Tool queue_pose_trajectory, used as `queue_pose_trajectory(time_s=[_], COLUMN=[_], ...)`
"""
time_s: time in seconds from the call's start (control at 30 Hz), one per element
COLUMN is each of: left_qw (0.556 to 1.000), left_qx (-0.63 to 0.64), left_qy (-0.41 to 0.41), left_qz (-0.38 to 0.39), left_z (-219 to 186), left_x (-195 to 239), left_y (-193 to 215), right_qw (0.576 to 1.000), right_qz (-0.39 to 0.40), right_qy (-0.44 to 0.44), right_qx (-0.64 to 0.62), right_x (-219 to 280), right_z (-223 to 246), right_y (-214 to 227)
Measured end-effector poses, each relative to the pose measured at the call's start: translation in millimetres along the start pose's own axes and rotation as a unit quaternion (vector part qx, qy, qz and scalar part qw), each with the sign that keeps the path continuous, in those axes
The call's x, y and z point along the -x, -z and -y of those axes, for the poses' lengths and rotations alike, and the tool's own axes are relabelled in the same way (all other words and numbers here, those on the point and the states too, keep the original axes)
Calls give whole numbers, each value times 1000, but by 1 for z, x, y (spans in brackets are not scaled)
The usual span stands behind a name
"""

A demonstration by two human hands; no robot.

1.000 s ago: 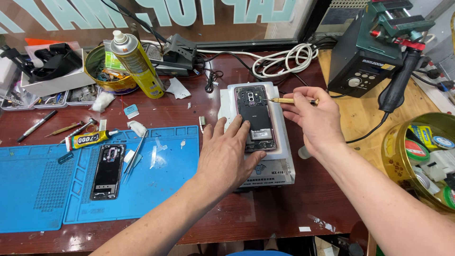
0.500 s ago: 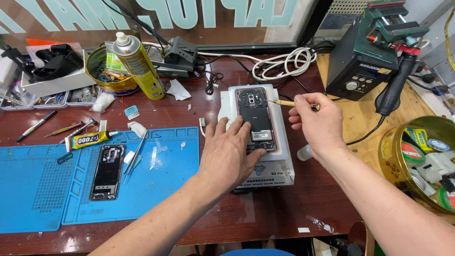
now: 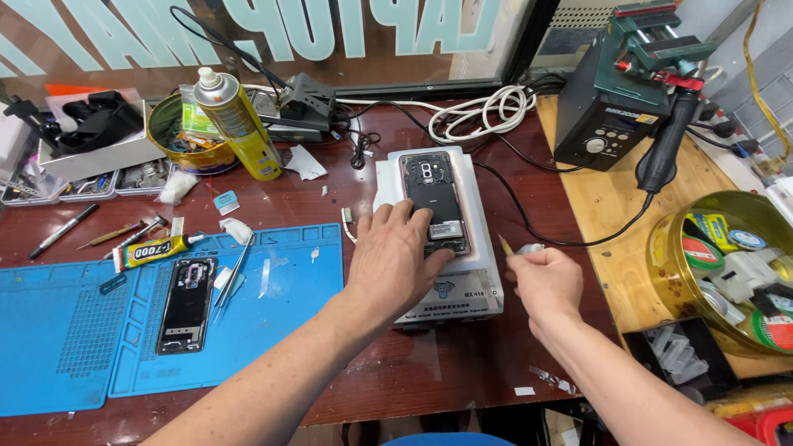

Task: The person disassembles a mobile phone by prying open the back cover and removing internal components. They use a plastic spudger and tweezers to separate parts and place them on a blue mat. The person then applies adhesive tape to the phone frame.

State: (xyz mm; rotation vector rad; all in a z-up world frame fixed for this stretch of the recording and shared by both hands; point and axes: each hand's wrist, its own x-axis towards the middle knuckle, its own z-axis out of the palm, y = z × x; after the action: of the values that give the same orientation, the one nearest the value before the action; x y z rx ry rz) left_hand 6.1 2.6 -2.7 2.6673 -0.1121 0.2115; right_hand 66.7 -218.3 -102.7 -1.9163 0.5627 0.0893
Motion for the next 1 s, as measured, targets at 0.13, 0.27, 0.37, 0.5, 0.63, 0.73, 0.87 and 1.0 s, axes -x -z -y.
queue_pose_trajectory(time_s=[0.13,0.27,0.37,0.5,0.63,0.73,0.87,1.0], left_qw=[999,998,998,998,992,986,988,987], left_qx=[9,31,41,38,72,102,84,69], left_qy=[11,33,41,28,102,129,129,144], left_qz=[-40,-36,-25,-52,-21,-20,-23,6], left_z=[-2,-4,-4,-1,3,3,-2,-4], left_x=[-3,-1,5,11,2,-6,-12,-4], left_y=[4,6,5,5,5,7,8,11], right_qw=[995,977,963,939,899,891,904,873], right_qz=[-6,26,53,95,149,119,115,171], right_qy=[-46,-59,-43,52,125,215,328,417], right_qx=[94,205,262,326,392,382,249,187], right_x=[-7,-11,-11,-17,-24,-18,-16,-20], right_z=[-22,-27,-31,-30,-8,26,93,141], right_y=[-10,-14,-11,-9,-3,3,-13,-43])
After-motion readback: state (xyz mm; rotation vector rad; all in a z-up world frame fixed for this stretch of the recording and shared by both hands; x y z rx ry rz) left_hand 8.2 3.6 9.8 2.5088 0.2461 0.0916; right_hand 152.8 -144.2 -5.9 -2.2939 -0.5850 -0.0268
